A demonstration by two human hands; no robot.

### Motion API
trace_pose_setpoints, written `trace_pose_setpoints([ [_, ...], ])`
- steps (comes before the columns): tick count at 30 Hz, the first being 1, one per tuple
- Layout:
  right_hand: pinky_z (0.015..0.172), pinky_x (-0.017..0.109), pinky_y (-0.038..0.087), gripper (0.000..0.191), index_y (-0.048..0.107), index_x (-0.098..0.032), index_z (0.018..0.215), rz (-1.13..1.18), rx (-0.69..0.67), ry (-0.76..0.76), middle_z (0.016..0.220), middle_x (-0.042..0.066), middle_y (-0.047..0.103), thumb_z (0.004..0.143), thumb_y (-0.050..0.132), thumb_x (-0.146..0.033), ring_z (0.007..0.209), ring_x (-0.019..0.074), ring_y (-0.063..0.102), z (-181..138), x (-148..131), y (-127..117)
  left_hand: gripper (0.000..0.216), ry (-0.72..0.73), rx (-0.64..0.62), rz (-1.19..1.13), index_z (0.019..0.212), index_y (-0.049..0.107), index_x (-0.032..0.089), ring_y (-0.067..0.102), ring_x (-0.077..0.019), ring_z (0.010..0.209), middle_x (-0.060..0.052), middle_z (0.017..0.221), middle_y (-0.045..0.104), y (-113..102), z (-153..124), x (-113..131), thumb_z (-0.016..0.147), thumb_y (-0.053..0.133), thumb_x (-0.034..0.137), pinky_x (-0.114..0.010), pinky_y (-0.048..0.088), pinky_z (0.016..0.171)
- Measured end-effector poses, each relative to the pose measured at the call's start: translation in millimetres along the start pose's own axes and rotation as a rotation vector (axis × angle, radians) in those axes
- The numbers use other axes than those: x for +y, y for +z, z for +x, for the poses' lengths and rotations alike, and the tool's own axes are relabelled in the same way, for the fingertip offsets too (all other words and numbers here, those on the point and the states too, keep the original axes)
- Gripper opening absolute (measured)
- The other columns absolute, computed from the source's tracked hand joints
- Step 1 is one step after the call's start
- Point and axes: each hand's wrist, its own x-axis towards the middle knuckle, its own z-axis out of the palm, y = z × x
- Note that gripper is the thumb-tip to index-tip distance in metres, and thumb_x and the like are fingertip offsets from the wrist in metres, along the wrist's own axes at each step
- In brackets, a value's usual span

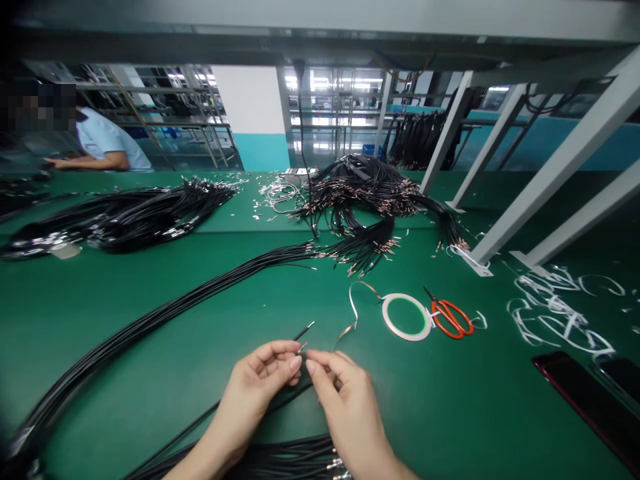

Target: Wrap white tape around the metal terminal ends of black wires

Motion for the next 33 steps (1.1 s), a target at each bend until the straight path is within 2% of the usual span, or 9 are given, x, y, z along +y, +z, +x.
trace_pose_setpoints([
  [7, 0.06, 0.026, 0.043, 0.025, 0.069, -0.015, 0.084, 0.013, 0.014, 0.019, 0.072, 0.004, 0.066, 0.086, 0.056, -0.036, 0.065, 0.0171, 0.057, 1.1, -1.3, -0.1, 0.016, 0.127, 0.023, 0.186, 0.08, 0.068, 0.015, 0.067, -0.0151, 0.067, -0.002, 0.075, 0.067, 0.2, -4.3, -6.5, 0.074, 0.07, 0.029, -0.022, 0.053, 0.065],
  [13, 0.057, 0.024, 0.04, 0.026, 0.068, -0.016, 0.077, -0.057, 0.045, -0.028, 0.068, 0.001, 0.063, 0.087, 0.055, -0.037, 0.061, 0.0149, 0.052, 0.7, -0.4, -0.2, 0.018, 0.058, 0.015, 0.17, 0.079, 0.065, 0.013, 0.066, -0.0147, 0.061, -0.003, 0.066, 0.069, 2.4, -7.2, -3.6, 0.075, 0.068, 0.03, -0.022, 0.052, 0.059],
  [20, 0.059, 0.025, 0.042, 0.027, 0.067, -0.016, 0.076, -0.029, 0.03, -0.041, 0.068, 0.002, 0.063, 0.087, 0.054, -0.037, 0.064, 0.0164, 0.055, -0.9, -2.6, -0.2, 0.027, -0.038, -0.04, 0.074, 0.071, 0.063, 0.012, 0.059, -0.0113, 0.047, -0.003, 0.052, 0.066, 4.3, -9.4, 4.3, 0.07, 0.072, 0.037, -0.02, 0.048, 0.051],
  [33, 0.064, 0.027, 0.043, 0.025, 0.065, -0.016, 0.075, 0.025, -0.034, -0.023, 0.071, 0.002, 0.063, 0.088, 0.054, -0.035, 0.068, 0.0177, 0.058, -1.2, -10.5, -3.5, 0.029, -0.158, -0.196, -0.035, 0.067, 0.063, 0.011, 0.048, -0.0068, 0.043, 0.0, 0.049, 0.058, -0.1, -10.6, 8.6, 0.077, 0.066, 0.038, -0.017, 0.038, 0.049],
])
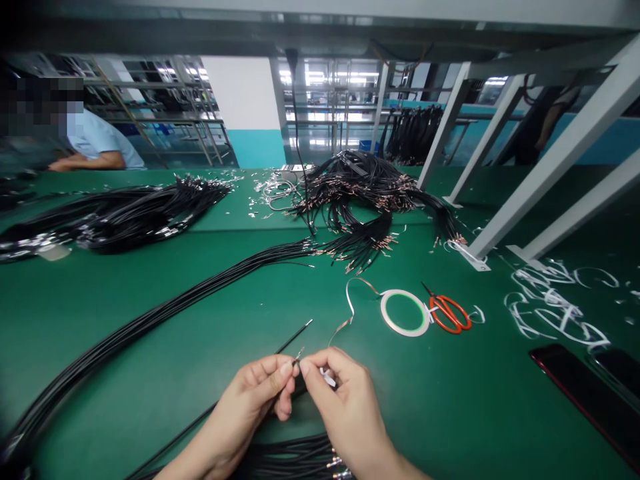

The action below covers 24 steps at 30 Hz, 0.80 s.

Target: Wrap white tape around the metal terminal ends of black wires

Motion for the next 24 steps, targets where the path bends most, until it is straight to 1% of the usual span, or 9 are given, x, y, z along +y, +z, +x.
trace_pose_setpoints([
  [6, 0.065, 0.027, 0.044, 0.025, 0.067, -0.017, 0.078, 0.073, -0.008, 0.02, 0.072, 0.003, 0.066, 0.086, 0.056, -0.037, 0.068, 0.0177, 0.058, 0.1, 0.6, 2.4, 0.033, 0.011, -0.06, -0.028, 0.058, 0.056, 0.013, 0.039, -0.0062, 0.041, 0.002, 0.043, 0.051, -0.2, -1.8, 1.5, 0.082, 0.061, 0.036, -0.017, 0.031, 0.047],
  [10, 0.064, 0.026, 0.045, 0.024, 0.068, -0.017, 0.078, 0.121, -0.027, 0.023, 0.073, 0.003, 0.068, 0.085, 0.058, -0.037, 0.069, 0.0175, 0.058, 1.7, 0.8, 3.0, 0.03, 0.01, -0.093, -0.061, 0.062, 0.058, 0.014, 0.033, -0.0062, 0.04, 0.004, 0.043, 0.047, -2.1, -1.0, -0.9, 0.082, 0.06, 0.035, -0.018, 0.028, 0.045],
  [14, 0.061, 0.024, 0.043, 0.021, 0.069, -0.017, 0.077, 0.164, -0.039, 0.031, 0.068, 0.001, 0.066, 0.085, 0.059, -0.035, 0.064, 0.0145, 0.055, 3.4, 1.7, 2.8, 0.029, -0.009, -0.129, -0.101, 0.064, 0.06, 0.013, 0.027, -0.0058, 0.04, 0.005, 0.042, 0.042, -4.5, 0.0, -3.3, 0.085, 0.056, 0.033, -0.017, 0.027, 0.042],
  [17, 0.061, 0.023, 0.043, 0.019, 0.069, -0.017, 0.075, 0.207, -0.057, 0.031, 0.067, 0.0, 0.065, 0.085, 0.06, -0.032, 0.064, 0.0132, 0.055, 5.1, 3.1, 2.7, 0.025, -0.046, -0.161, -0.146, 0.064, 0.06, 0.013, 0.023, -0.0049, 0.039, 0.006, 0.044, 0.039, -5.0, -0.5, -1.9, 0.084, 0.058, 0.029, -0.016, 0.027, 0.04],
  [21, 0.065, 0.022, 0.043, 0.016, 0.07, -0.019, 0.076, 0.266, -0.097, 0.021, 0.069, -0.001, 0.065, 0.084, 0.061, -0.03, 0.067, 0.0133, 0.057, 7.8, 3.4, 2.1, 0.023, -0.131, -0.183, -0.207, 0.062, 0.058, 0.013, 0.022, -0.004, 0.038, 0.006, 0.046, 0.039, -4.7, -2.6, 2.4, 0.081, 0.061, 0.025, -0.015, 0.025, 0.038],
  [24, 0.069, 0.023, 0.043, 0.016, 0.069, -0.019, 0.075, 0.3, -0.138, -0.004, 0.071, -0.001, 0.065, 0.084, 0.061, -0.03, 0.071, 0.0141, 0.058, 9.5, 1.3, 0.8, 0.02, -0.163, -0.195, -0.236, 0.063, 0.059, 0.013, 0.021, -0.0033, 0.038, 0.007, 0.047, 0.039, -4.8, -4.0, 3.9, 0.08, 0.061, 0.023, -0.014, 0.024, 0.037],
])
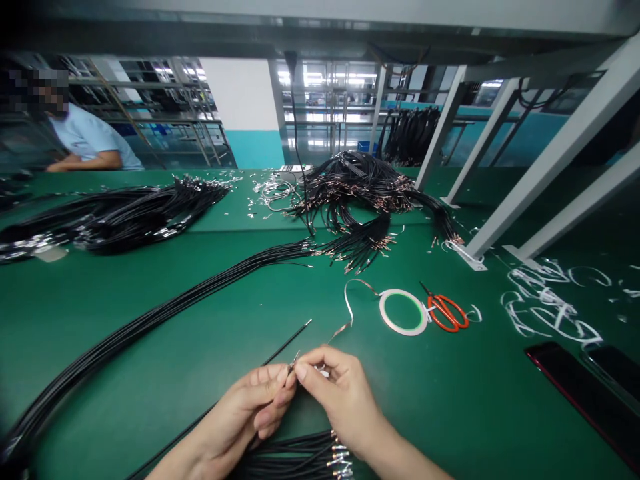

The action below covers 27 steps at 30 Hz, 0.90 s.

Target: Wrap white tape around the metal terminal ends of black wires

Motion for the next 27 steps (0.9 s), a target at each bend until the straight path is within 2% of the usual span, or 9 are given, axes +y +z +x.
trace_pose_setpoints([
  [5, 0.058, 0.022, 0.037, 0.016, 0.064, -0.018, 0.072, 0.079, -0.038, 0.097, 0.065, -0.002, 0.063, 0.082, 0.062, -0.031, 0.057, 0.0114, 0.049, 0.3, 1.8, -1.8, 0.02, -0.001, -0.06, -0.005, 0.064, 0.058, 0.013, 0.02, -0.0027, 0.037, 0.007, 0.048, 0.039, -0.2, -1.2, -2.2, 0.08, 0.061, 0.024, -0.015, 0.024, 0.037],
  [9, 0.055, 0.022, 0.032, 0.018, 0.064, -0.015, 0.075, 0.143, -0.042, 0.175, 0.063, -0.001, 0.06, 0.082, 0.063, -0.032, 0.054, 0.01, 0.043, 2.1, 9.7, -2.7, 0.023, 0.026, -0.067, 0.057, 0.067, 0.06, 0.013, 0.023, -0.0028, 0.037, 0.006, 0.049, 0.042, 0.2, -1.0, -3.2, 0.082, 0.06, 0.03, -0.016, 0.026, 0.039],
  [11, 0.055, 0.022, 0.031, 0.02, 0.064, -0.015, 0.079, 0.147, -0.024, 0.187, 0.065, -0.001, 0.06, 0.083, 0.063, -0.035, 0.054, 0.0092, 0.041, 4.2, 12.2, -3.8, 0.024, 0.084, -0.026, 0.142, 0.071, 0.062, 0.012, 0.031, -0.0031, 0.039, 0.005, 0.052, 0.047, 0.0, -0.2, -2.2, 0.083, 0.06, 0.032, -0.016, 0.031, 0.042],
  [13, 0.054, 0.022, 0.031, 0.023, 0.064, -0.015, 0.084, 0.126, 0.051, 0.18, 0.067, -0.001, 0.06, 0.084, 0.06, -0.037, 0.052, 0.0083, 0.04, 6.4, 13.0, -6.1, 0.024, 0.145, 0.024, 0.264, 0.074, 0.063, 0.011, 0.042, -0.0044, 0.045, 0.002, 0.055, 0.054, -1.0, 1.1, -0.6, 0.083, 0.061, 0.033, -0.017, 0.036, 0.05],
  [17, 0.051, 0.022, 0.029, 0.025, 0.06, -0.016, 0.091, 0.09, 0.208, 0.142, 0.069, -0.001, 0.057, 0.088, 0.053, -0.04, 0.049, 0.0074, 0.037, 9.0, 11.8, -12.5, 0.028, 0.165, 0.094, 0.484, 0.079, 0.065, 0.009, 0.053, -0.0087, 0.052, -0.002, 0.057, 0.061, -4.3, 4.9, -0.3, 0.081, 0.062, 0.037, -0.02, 0.042, 0.056],
  [22, 0.048, 0.022, 0.027, 0.025, 0.057, -0.016, 0.1, 0.057, 0.248, 0.126, 0.071, -0.001, 0.056, 0.089, 0.053, -0.038, 0.049, 0.0078, 0.036, 8.1, 11.5, -13.8, 0.023, 0.316, 0.202, 0.616, 0.081, 0.067, 0.013, 0.055, -0.0097, 0.054, 0.0, 0.068, 0.055, -6.6, 8.9, -8.2, 0.079, 0.064, 0.036, -0.022, 0.047, 0.054],
  [27, 0.054, 0.023, 0.033, 0.024, 0.055, -0.018, 0.108, 0.066, 0.219, 0.115, 0.072, -0.002, 0.055, 0.09, 0.051, -0.033, 0.055, 0.0099, 0.041, 5.8, 11.2, -11.0, 0.019, 0.42, 0.253, 0.778, 0.082, 0.068, 0.017, 0.055, -0.0089, 0.053, 0.001, 0.072, 0.05, -6.5, 8.0, -13.2, 0.083, 0.059, 0.033, -0.02, 0.047, 0.05],
])
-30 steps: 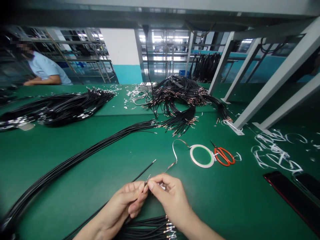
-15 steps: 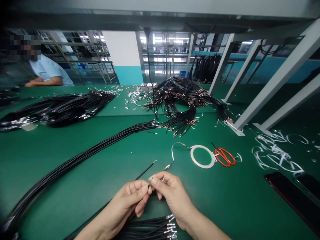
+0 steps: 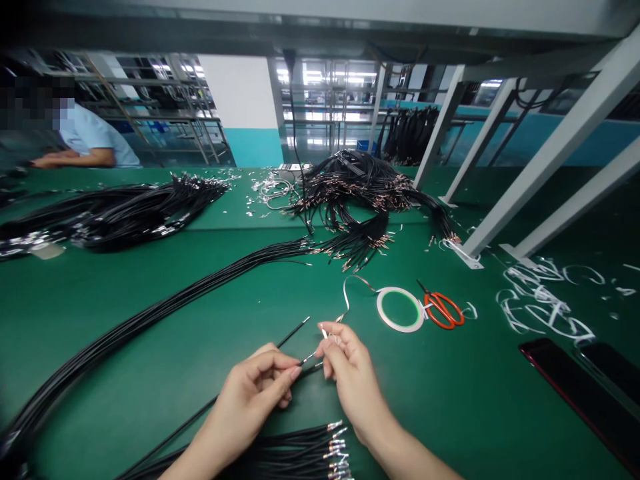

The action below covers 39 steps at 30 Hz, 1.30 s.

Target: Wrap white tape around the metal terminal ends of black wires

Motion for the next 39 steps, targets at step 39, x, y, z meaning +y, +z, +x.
trace_pose_setpoints([
  [39, 0.057, 0.026, 0.036, 0.034, 0.056, -0.02, 0.122, -0.193, -0.297, -0.023, 0.071, 0.0, 0.057, 0.092, 0.047, -0.033, 0.057, 0.0123, 0.046, -10.0, 1.4, 0.7, 0.032, -0.068, 0.214, -0.462, 0.092, 0.05, 0.018, 0.063, -0.0127, 0.072, -0.002, 0.081, 0.067, 7.9, 3.0, 1.1, 0.07, 0.073, 0.023, -0.025, 0.05, 0.07],
])
